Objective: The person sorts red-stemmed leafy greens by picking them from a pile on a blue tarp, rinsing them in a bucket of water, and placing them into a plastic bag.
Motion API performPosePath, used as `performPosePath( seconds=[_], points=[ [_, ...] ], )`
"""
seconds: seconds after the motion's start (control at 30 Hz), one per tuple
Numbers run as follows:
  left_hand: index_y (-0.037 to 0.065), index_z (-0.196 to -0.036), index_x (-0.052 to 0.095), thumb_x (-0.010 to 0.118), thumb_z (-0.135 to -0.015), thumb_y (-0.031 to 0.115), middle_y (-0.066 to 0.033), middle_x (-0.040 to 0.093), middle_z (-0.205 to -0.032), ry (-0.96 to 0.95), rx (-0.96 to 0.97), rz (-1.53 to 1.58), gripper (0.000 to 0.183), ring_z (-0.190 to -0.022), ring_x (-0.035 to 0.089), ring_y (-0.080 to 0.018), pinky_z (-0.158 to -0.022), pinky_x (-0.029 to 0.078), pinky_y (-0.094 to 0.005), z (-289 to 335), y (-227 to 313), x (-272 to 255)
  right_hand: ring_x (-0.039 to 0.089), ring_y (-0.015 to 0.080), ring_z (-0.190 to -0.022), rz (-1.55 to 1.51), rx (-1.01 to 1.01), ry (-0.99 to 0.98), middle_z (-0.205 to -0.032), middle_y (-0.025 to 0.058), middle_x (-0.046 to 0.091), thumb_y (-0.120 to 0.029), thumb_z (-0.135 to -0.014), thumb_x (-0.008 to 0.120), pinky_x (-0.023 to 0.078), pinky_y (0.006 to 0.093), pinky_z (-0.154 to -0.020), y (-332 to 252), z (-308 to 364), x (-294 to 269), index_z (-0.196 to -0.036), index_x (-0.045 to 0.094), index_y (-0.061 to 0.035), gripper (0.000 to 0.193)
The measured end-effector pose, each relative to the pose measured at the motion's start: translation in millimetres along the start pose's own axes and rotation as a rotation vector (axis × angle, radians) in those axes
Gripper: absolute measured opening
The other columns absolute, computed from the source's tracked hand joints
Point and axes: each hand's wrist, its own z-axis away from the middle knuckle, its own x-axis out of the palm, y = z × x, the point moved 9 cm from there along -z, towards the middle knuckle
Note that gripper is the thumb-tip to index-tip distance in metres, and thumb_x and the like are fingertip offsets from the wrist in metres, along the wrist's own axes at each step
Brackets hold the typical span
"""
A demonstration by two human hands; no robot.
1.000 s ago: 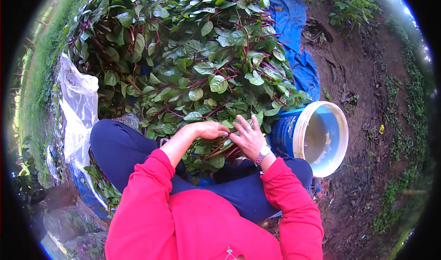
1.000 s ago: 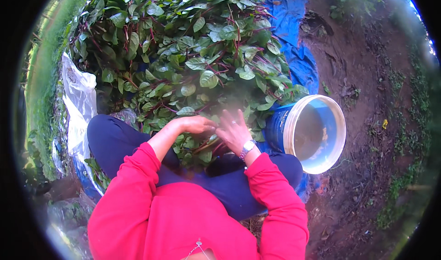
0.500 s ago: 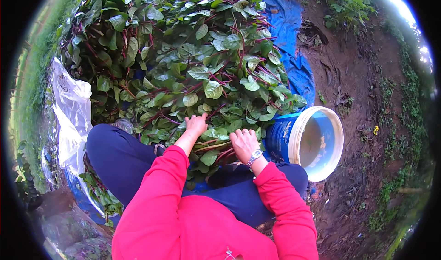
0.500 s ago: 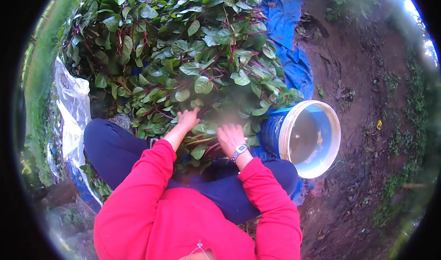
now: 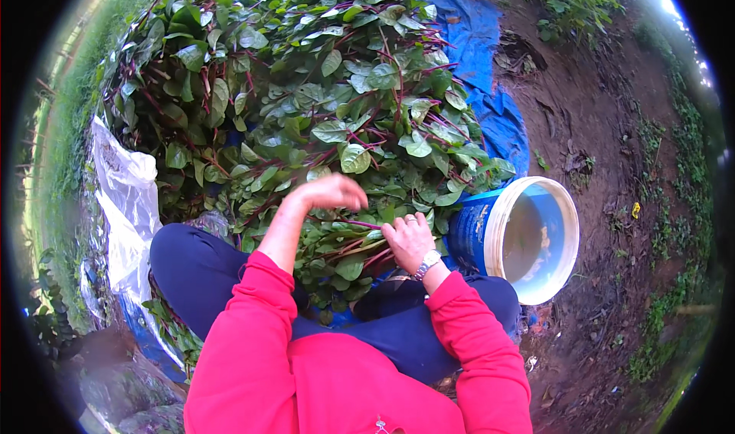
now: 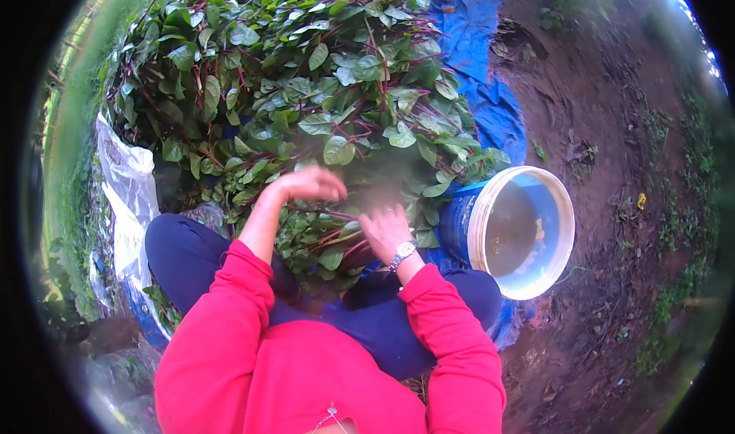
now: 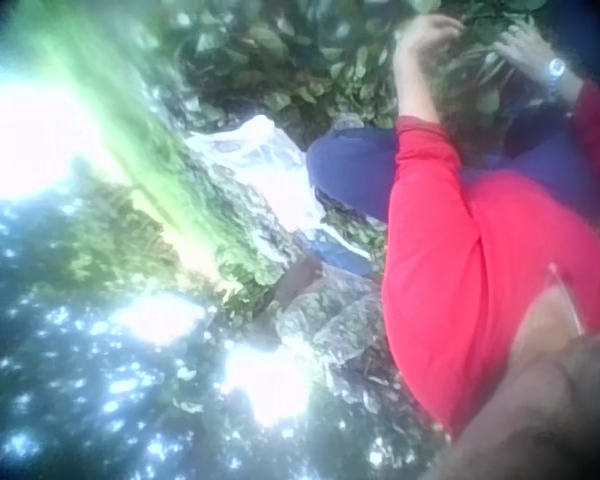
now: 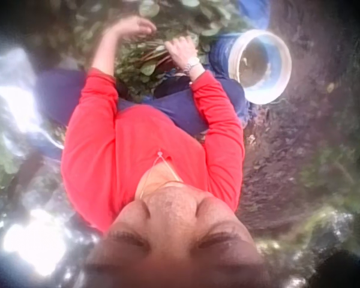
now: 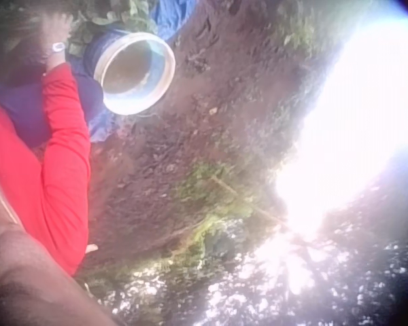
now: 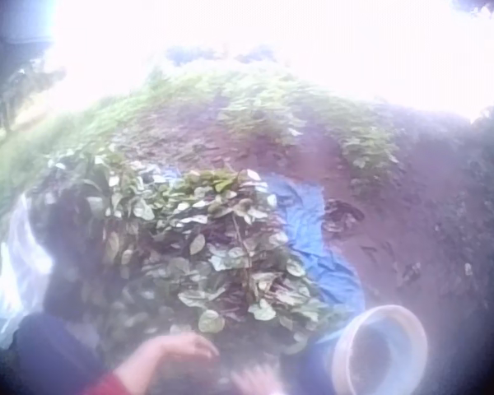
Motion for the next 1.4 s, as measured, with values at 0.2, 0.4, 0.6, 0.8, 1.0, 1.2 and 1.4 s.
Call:
performPosePath(
  seconds=[0.2,0.4,0.6,0.8,1.0,1.2,1.4],
  points=[
    [0.017,-0.095,0.065,0.052,-0.077,0.008,-0.0089,0.054,-0.101,0.910,-0.051,-0.831,0.023,-0.094,0.054,-0.0289,-0.075,0.047,-0.0404,-18.9,24.9,-110.3,0.056,0.0241,-0.078,-0.038,-0.050,0.008,-0.076,0.0064,0.055,-0.014,-0.074,0.052,0.041,0.0383,-0.071,-15.9,-5.3,-8.4,-0.088,0.054,-0.0118,0.015],
    [0.023,-0.089,0.067,0.055,-0.079,0.021,-0.0019,0.049,-0.110,0.436,-0.190,-1.183,0.015,-0.112,0.044,-0.0210,-0.089,0.039,-0.0426,-56.1,-4.0,-86.3,0.057,0.0238,-0.079,-0.035,-0.018,-0.009,-0.077,0.0063,0.056,-0.015,-0.076,0.052,0.042,0.0390,-0.070,-10.7,-5.1,-7.9,-0.086,0.055,-0.0124,0.011],
    [0.018,-0.079,0.060,0.062,-0.076,0.022,-0.0009,0.054,-0.075,1.117,0.248,-1.100,0.006,-0.080,0.056,-0.0216,-0.082,0.042,-0.0379,39.1,96.4,-133.9,0.057,0.0238,-0.078,-0.034,-0.011,0.039,-0.077,0.0060,0.056,-0.015,-0.075,0.051,0.042,0.0390,-0.069,-12.8,-6.6,-15.8,-0.084,0.055,-0.0126,0.010],
    [0.013,-0.086,0.058,0.059,-0.075,0.012,-0.0013,0.058,-0.097,1.283,0.527,-1.030,0.011,-0.096,0.055,-0.0202,-0.095,0.037,-0.0421,99.4,161.5,-118.0,0.054,0.0231,-0.078,-0.055,-0.002,0.093,-0.076,0.0056,0.053,-0.013,-0.070,0.055,0.040,0.0367,-0.069,-15.7,-7.6,-16.9,-0.084,0.054,-0.0108,0.015],
    [0.032,-0.121,0.053,0.058,-0.072,0.007,-0.0011,0.041,-0.067,1.456,0.350,-1.326,0.055,-0.059,0.044,-0.0208,-0.054,0.033,-0.0340,106.1,178.6,-112.3,0.055,0.0232,-0.078,-0.027,-0.018,0.108,-0.076,0.0057,0.054,-0.012,-0.070,0.055,0.040,0.0369,-0.069,-15.6,-4.5,-21.8,-0.084,0.054,-0.0105,0.014],
    [0.019,-0.112,0.058,0.052,-0.071,0.001,-0.0127,0.050,-0.078,0.779,0.254,-0.620,0.045,-0.071,0.053,-0.0289,-0.061,0.045,-0.0395,7.1,34.7,15.4,0.055,0.0228,-0.077,0.005,-0.033,0.126,-0.075,0.0048,0.053,-0.014,-0.071,0.055,0.041,0.0376,-0.071,-22.9,-6.6,-19.6,-0.083,0.054,-0.0101,0.013],
    [0.014,-0.134,0.035,0.050,-0.072,-0.002,-0.0113,0.063,-0.080,0.548,0.165,0.044,0.066,-0.074,0.061,-0.0223,-0.073,0.048,-0.0327,-2.1,17.6,42.8,0.050,0.0253,-0.099,-0.004,-0.048,0.312,-0.111,0.0083,0.049,-0.014,-0.072,0.054,0.039,0.0427,-0.084,-15.7,-6.0,-41.2,-0.091,0.057,-0.0080,0.020]
  ],
)
